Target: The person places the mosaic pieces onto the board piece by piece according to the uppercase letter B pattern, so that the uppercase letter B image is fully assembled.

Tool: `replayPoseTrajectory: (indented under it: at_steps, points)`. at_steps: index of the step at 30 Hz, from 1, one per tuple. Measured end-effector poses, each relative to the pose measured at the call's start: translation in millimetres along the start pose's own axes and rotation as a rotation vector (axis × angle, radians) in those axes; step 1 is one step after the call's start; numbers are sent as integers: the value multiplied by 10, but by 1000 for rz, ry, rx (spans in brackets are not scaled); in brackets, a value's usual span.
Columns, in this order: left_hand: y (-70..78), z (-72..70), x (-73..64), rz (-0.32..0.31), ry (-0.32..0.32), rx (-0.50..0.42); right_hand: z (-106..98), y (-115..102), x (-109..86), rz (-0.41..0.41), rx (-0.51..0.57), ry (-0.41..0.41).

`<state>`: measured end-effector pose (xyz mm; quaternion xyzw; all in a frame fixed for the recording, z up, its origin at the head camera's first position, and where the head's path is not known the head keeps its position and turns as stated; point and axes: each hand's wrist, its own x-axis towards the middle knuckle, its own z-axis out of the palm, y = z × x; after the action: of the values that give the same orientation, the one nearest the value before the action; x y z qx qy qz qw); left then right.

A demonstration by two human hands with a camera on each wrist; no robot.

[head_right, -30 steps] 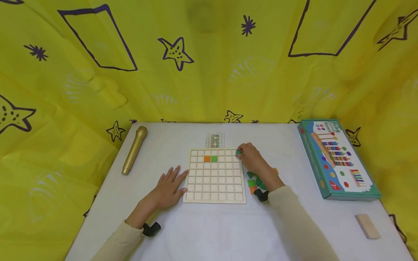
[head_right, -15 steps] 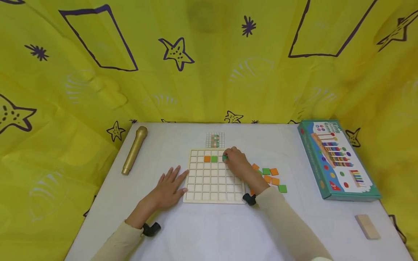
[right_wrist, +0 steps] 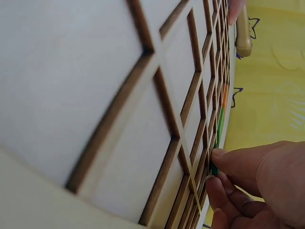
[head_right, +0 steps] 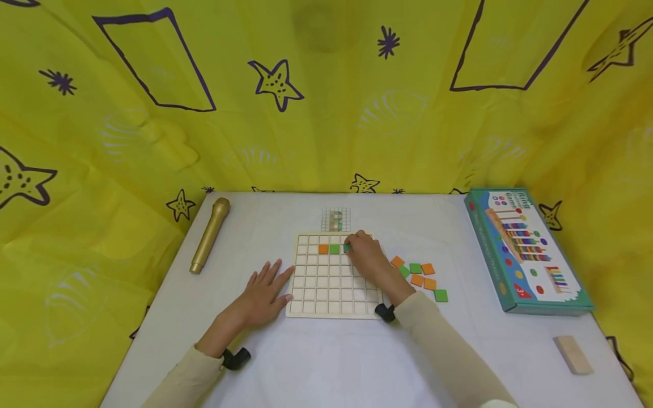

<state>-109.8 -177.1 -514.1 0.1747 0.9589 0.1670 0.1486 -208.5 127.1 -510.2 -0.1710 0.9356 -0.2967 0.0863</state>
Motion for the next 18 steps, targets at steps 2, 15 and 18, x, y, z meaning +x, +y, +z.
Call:
replayPoseTrajectory:
  at_steps: [2,15,18]
  points:
    - [3,0,1,0,1,-3,-1,-14,1,0,-3,0]
    - [12,-10,3,-13,-12,4,29,-37,-20,-36,20,25]
    - [11,-6,4,-8,-7,0,7,-23,-28,-33,32,5]
